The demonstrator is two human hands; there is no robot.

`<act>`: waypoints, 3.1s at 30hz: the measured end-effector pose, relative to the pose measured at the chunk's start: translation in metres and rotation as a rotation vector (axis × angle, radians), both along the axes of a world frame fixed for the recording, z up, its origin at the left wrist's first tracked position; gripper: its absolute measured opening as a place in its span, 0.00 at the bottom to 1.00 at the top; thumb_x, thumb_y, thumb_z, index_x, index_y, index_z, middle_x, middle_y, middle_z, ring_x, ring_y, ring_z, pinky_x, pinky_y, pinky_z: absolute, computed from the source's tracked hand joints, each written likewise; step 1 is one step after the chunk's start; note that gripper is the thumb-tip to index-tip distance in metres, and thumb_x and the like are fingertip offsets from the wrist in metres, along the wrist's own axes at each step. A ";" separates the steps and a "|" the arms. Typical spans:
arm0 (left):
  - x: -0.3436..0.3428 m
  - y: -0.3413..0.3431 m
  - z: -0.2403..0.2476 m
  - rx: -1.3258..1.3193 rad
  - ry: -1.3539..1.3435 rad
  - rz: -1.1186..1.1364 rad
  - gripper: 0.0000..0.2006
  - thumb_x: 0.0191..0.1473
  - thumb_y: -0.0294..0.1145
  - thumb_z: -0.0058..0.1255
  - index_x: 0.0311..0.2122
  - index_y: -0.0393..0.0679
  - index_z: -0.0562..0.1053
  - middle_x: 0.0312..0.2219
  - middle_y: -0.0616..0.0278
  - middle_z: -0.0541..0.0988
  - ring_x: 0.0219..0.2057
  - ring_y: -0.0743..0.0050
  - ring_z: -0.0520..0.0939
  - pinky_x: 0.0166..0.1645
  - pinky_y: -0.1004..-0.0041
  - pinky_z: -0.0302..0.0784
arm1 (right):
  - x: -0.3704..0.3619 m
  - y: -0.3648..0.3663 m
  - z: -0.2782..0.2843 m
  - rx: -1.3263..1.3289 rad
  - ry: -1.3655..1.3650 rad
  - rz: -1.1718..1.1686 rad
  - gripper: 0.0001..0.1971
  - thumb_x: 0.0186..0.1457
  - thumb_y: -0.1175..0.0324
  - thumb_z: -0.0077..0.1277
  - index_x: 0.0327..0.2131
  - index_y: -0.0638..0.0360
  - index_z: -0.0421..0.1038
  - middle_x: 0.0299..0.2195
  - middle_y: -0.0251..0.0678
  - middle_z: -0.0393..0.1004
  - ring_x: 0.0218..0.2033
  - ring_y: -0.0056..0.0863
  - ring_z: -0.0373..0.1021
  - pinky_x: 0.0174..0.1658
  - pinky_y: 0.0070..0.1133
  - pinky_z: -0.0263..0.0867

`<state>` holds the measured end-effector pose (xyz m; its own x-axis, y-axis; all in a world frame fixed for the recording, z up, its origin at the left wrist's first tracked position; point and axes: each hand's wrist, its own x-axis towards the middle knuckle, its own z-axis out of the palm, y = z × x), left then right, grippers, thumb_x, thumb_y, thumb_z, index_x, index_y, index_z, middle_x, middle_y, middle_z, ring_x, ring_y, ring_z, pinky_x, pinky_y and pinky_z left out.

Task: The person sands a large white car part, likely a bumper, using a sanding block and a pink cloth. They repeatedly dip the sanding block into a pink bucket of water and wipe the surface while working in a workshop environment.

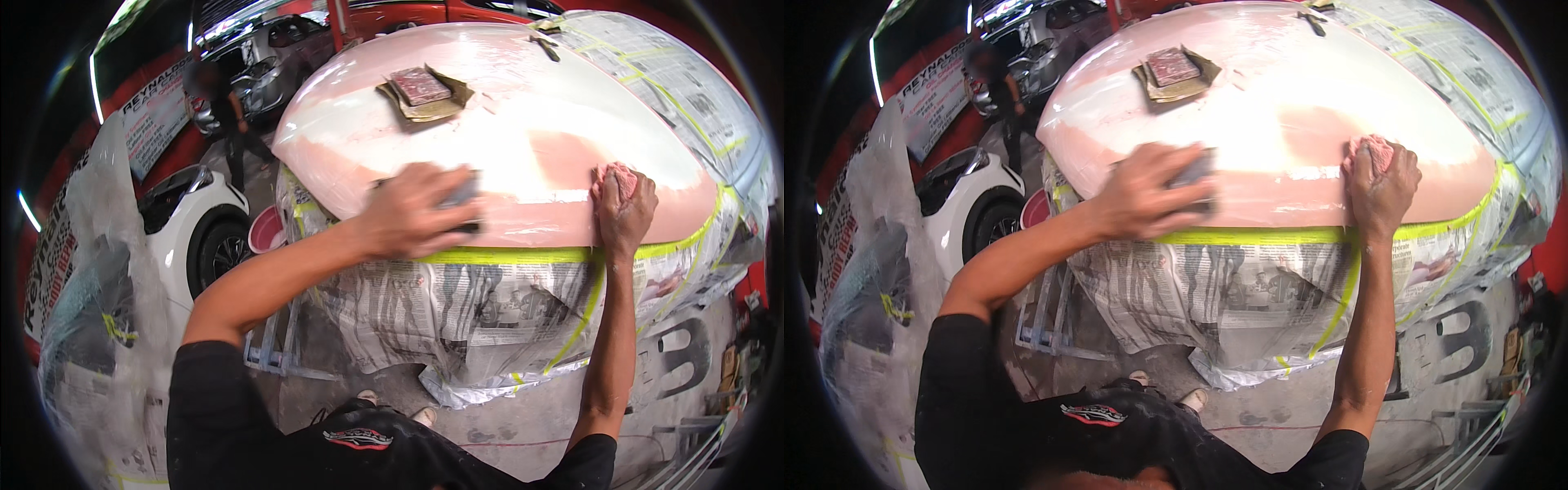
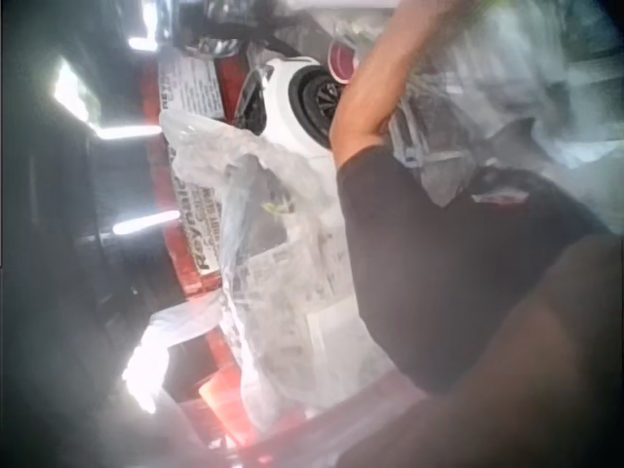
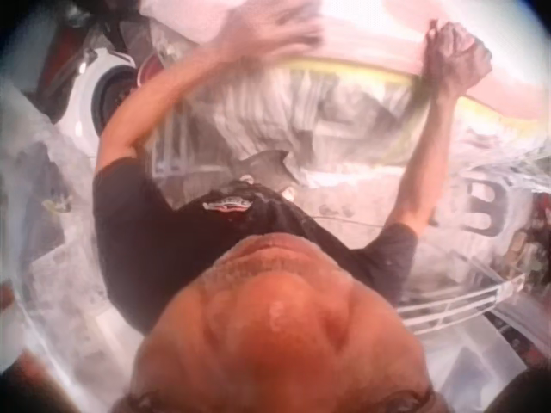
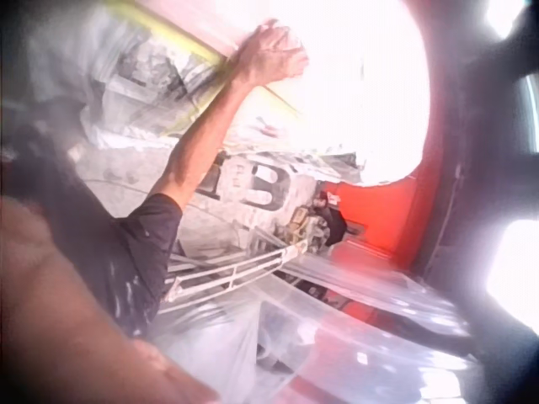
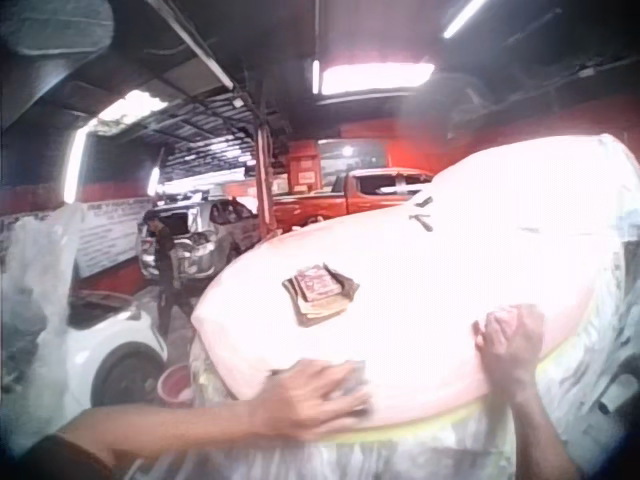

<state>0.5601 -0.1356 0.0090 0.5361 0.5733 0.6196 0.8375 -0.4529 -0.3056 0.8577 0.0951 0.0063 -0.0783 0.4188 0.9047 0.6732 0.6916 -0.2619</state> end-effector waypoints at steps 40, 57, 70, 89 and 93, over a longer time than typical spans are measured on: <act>0.059 0.037 0.012 0.028 -0.078 0.058 0.22 0.54 0.46 0.64 0.53 0.53 0.78 0.56 0.46 0.74 0.46 0.49 0.78 0.52 0.55 0.75 | 0.011 -0.002 -0.003 -0.008 0.093 0.019 0.16 0.56 0.61 0.60 0.44 0.61 0.77 0.43 0.48 0.77 0.47 0.47 0.71 0.54 0.39 0.66; -0.107 -0.185 -0.094 0.072 -1.181 0.278 0.25 0.59 0.38 0.64 0.57 0.35 0.74 0.57 0.46 0.76 0.59 0.54 0.76 0.65 0.61 0.68 | -0.200 -0.208 -0.041 0.102 -0.221 0.235 0.26 0.57 0.70 0.57 0.59 0.64 0.69 0.56 0.55 0.70 0.59 0.51 0.66 0.64 0.42 0.60; -0.203 -0.212 -0.123 -0.067 -1.458 -0.015 0.31 0.60 0.46 0.63 0.60 0.34 0.70 0.59 0.47 0.74 0.59 0.59 0.75 0.63 0.62 0.71 | -0.363 -0.182 -0.010 -0.187 -0.515 0.158 0.17 0.65 0.58 0.51 0.43 0.66 0.72 0.44 0.55 0.73 0.48 0.55 0.69 0.57 0.45 0.62; -0.185 -0.154 -0.078 -0.208 -1.617 -0.187 0.32 0.53 0.37 0.69 0.61 0.42 0.68 0.52 0.55 0.69 0.51 0.65 0.74 0.56 0.66 0.74 | -0.325 -0.375 -0.064 -1.020 0.277 1.055 0.45 0.59 0.73 0.62 0.73 0.64 0.45 0.58 0.48 0.69 0.54 0.32 0.72 0.54 0.29 0.72; -0.142 -0.149 -0.076 -0.371 -1.332 -0.219 0.38 0.51 0.39 0.71 0.65 0.44 0.67 0.55 0.49 0.69 0.55 0.60 0.73 0.60 0.63 0.71 | -0.282 -0.385 -0.077 -1.079 0.620 0.979 0.43 0.60 0.79 0.57 0.72 0.70 0.42 0.64 0.47 0.63 0.63 0.32 0.64 0.63 0.30 0.64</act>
